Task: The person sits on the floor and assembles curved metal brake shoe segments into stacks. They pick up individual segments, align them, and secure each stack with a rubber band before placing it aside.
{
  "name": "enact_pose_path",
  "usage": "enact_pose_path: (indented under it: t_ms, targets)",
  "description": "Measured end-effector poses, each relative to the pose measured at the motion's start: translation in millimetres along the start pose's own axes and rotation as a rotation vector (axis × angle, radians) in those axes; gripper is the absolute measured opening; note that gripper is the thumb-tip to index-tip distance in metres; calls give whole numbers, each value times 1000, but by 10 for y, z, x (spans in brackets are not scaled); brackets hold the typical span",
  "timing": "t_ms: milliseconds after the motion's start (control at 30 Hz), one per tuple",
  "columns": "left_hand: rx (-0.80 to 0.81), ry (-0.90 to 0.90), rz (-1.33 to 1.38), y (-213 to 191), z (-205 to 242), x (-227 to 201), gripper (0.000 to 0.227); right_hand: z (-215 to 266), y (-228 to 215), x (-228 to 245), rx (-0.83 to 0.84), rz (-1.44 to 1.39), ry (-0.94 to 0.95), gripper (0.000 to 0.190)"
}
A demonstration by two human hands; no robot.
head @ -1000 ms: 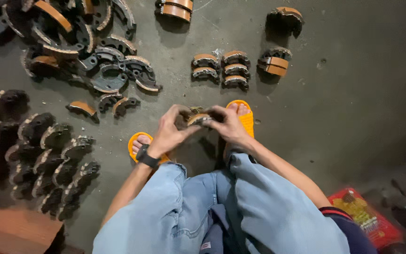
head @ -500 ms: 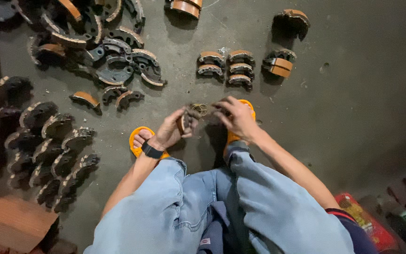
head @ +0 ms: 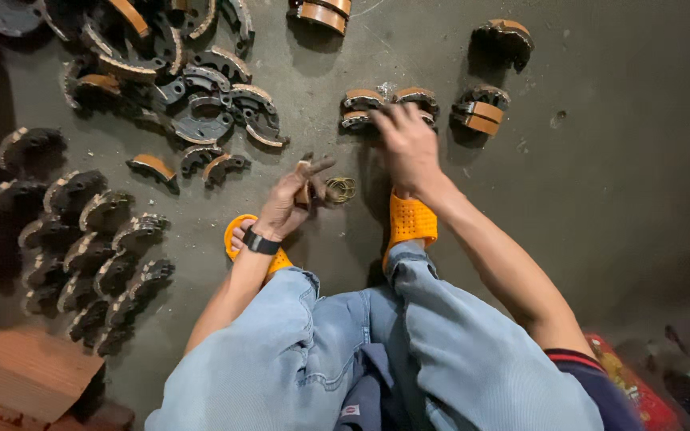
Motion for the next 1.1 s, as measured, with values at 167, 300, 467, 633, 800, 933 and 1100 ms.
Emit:
enact_pose_path:
  t_ms: [167,300,467,633,800,933,1100]
  targets:
    - [-333,-84,-59,-66,1,86,32,-43,359,131,147,97,-149,14]
    - [-226,-158,3,-54,36,-123,30,-121,169,228,131,-37,-221,17]
    - [-197,-289,-75,-217,-43,39,52,-301,-270,782,196,-405,-467,21]
    - [-134,-305,-129,-656,-60,370,43,-242,-200,835,266,-466,-388,13]
    - [-242,-58,-48,237,222,-197,12,-501,241,68,66,-87,-168,24]
    - [-277,9,-17,790,274,-597,11,-709,305,-154,199,120,-177,9]
    - [-193,-29,130,400,-122,-392,33,-889,-35,333,112,-220,-451,23]
Point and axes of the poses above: each hand's wrist, its own z-axis away from the middle knuckle, its own y-axis out of the palm, x = y × z, the point moved 1 cm from there along -z, towards the middle knuckle, and after that the axes turned 3 degrees about -x, right-handed, at the moved point
